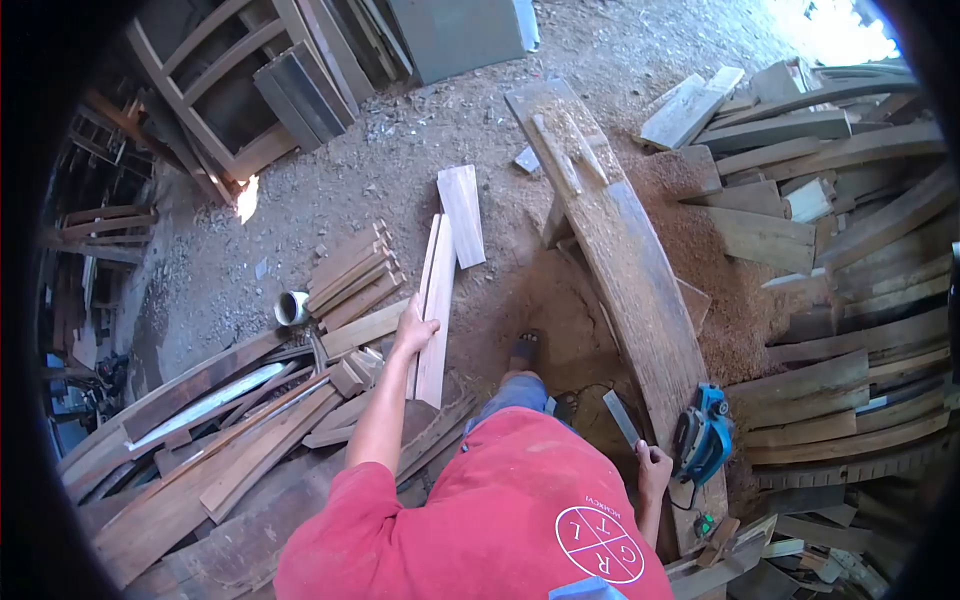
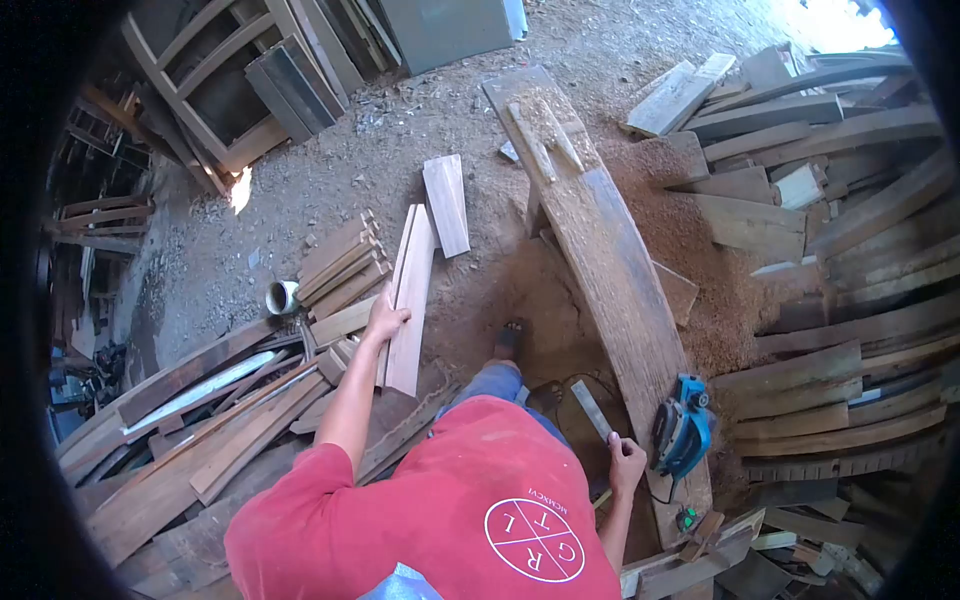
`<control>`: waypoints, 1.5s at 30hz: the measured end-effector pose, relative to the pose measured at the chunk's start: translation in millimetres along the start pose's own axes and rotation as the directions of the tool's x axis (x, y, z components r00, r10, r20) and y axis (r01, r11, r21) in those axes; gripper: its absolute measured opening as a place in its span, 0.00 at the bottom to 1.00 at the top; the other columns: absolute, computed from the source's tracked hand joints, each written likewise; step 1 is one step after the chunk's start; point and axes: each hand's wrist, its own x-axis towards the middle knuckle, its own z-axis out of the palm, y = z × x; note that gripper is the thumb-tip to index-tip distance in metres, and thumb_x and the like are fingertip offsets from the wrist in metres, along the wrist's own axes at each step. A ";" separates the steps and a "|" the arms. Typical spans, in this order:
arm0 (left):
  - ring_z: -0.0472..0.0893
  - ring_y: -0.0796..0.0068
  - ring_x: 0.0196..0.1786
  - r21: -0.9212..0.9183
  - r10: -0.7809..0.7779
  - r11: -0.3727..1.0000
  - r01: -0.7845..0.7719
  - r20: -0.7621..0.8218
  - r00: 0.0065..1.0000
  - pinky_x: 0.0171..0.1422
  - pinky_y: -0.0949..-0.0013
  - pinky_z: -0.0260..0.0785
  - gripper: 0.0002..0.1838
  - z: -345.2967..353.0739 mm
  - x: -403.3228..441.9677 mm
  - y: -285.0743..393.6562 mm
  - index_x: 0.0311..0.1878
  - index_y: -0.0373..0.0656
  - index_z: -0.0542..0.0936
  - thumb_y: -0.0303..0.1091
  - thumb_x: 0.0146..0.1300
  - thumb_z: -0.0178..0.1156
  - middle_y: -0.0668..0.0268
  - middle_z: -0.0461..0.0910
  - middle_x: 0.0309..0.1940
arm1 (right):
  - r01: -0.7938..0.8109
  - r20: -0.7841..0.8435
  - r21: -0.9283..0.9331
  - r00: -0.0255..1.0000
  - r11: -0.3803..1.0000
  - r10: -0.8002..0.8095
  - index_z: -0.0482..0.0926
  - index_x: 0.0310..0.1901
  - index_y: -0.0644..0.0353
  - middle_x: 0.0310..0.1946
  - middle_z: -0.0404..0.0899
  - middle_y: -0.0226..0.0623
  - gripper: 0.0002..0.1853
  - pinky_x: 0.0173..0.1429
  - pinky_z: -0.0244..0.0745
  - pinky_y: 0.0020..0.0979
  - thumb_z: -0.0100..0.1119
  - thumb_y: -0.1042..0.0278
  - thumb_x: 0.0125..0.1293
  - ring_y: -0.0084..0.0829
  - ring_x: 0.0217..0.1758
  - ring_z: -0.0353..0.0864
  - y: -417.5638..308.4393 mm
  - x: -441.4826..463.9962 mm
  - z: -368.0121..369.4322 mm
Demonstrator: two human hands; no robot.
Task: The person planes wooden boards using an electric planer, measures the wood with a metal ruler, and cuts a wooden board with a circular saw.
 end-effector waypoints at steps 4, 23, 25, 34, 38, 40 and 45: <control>0.86 0.44 0.62 0.251 0.069 0.967 -0.031 -0.142 0.987 0.68 0.51 0.78 0.44 -0.3 67.7 -20.3 0.74 0.31 0.67 0.29 0.53 0.71 0.37 0.85 0.57 | -0.037 -0.050 -0.027 0.998 0.999 0.036 0.85 0.30 0.70 0.19 0.71 0.24 0.26 0.32 0.61 0.32 0.69 0.51 0.75 0.18 0.27 0.67 -21.1 2.6 7.6; 0.75 0.53 0.77 0.017 0.211 0.964 -0.264 0.557 0.804 0.82 0.58 0.65 0.42 213.7 196.6 114.0 0.77 0.34 0.73 0.52 0.69 0.72 0.46 0.76 0.74 | -0.099 -0.443 0.072 0.888 0.992 0.121 0.84 0.31 0.67 0.23 0.69 0.20 0.22 0.33 0.57 0.28 0.65 0.55 0.80 0.15 0.29 0.63 -63.8 -64.8 -7.2; 0.76 0.53 0.77 0.146 0.112 0.950 -0.274 0.663 0.740 0.81 0.58 0.66 0.42 237.2 170.1 68.3 0.76 0.34 0.74 0.56 0.69 0.70 0.45 0.77 0.73 | -0.162 -0.480 0.109 0.855 0.981 0.194 0.85 0.32 0.67 0.22 0.70 0.22 0.22 0.33 0.59 0.29 0.66 0.55 0.79 0.16 0.29 0.65 -53.2 -77.8 -10.3; 0.86 0.60 0.59 0.458 -0.270 0.780 -0.426 0.861 0.431 0.65 0.58 0.77 0.32 214.6 97.4 -40.4 0.67 0.31 0.82 0.49 0.71 0.68 0.52 0.87 0.60 | -0.152 -0.697 0.592 0.397 0.792 0.597 0.84 0.39 0.61 0.27 0.77 0.27 0.20 0.33 0.70 0.29 0.58 0.52 0.81 0.20 0.26 0.74 32.2 -148.5 -54.2; 0.74 0.77 0.28 0.583 -0.471 0.804 -0.121 0.747 0.470 0.31 0.60 0.70 0.26 227.2 120.6 -49.5 0.69 0.46 0.83 0.46 0.73 0.67 0.71 0.83 0.40 | 0.117 -0.702 0.709 0.204 0.695 0.682 0.77 0.42 0.59 0.27 0.73 0.26 0.13 0.37 0.73 0.30 0.51 0.62 0.84 0.21 0.28 0.73 107.7 -166.3 -104.0; 0.71 0.76 0.24 0.584 -0.434 0.811 -0.029 0.635 0.638 0.26 0.63 0.65 0.24 231.4 104.3 -13.5 0.70 0.52 0.82 0.44 0.74 0.65 0.72 0.82 0.37 | 0.192 -0.707 0.707 0.145 0.681 0.692 0.77 0.46 0.60 0.28 0.74 0.27 0.09 0.37 0.73 0.30 0.50 0.66 0.84 0.21 0.28 0.74 145.1 -174.8 -134.8; 0.83 0.68 0.46 0.332 -0.064 0.927 -0.177 0.602 0.796 0.53 0.62 0.77 0.24 290.2 67.4 44.1 0.72 0.42 0.80 0.41 0.77 0.63 0.64 0.86 0.49 | 0.129 -0.759 0.647 0.008 0.752 0.651 0.78 0.51 0.64 0.29 0.77 0.29 0.09 0.34 0.73 0.30 0.52 0.68 0.83 0.22 0.28 0.74 270.0 -204.2 -215.9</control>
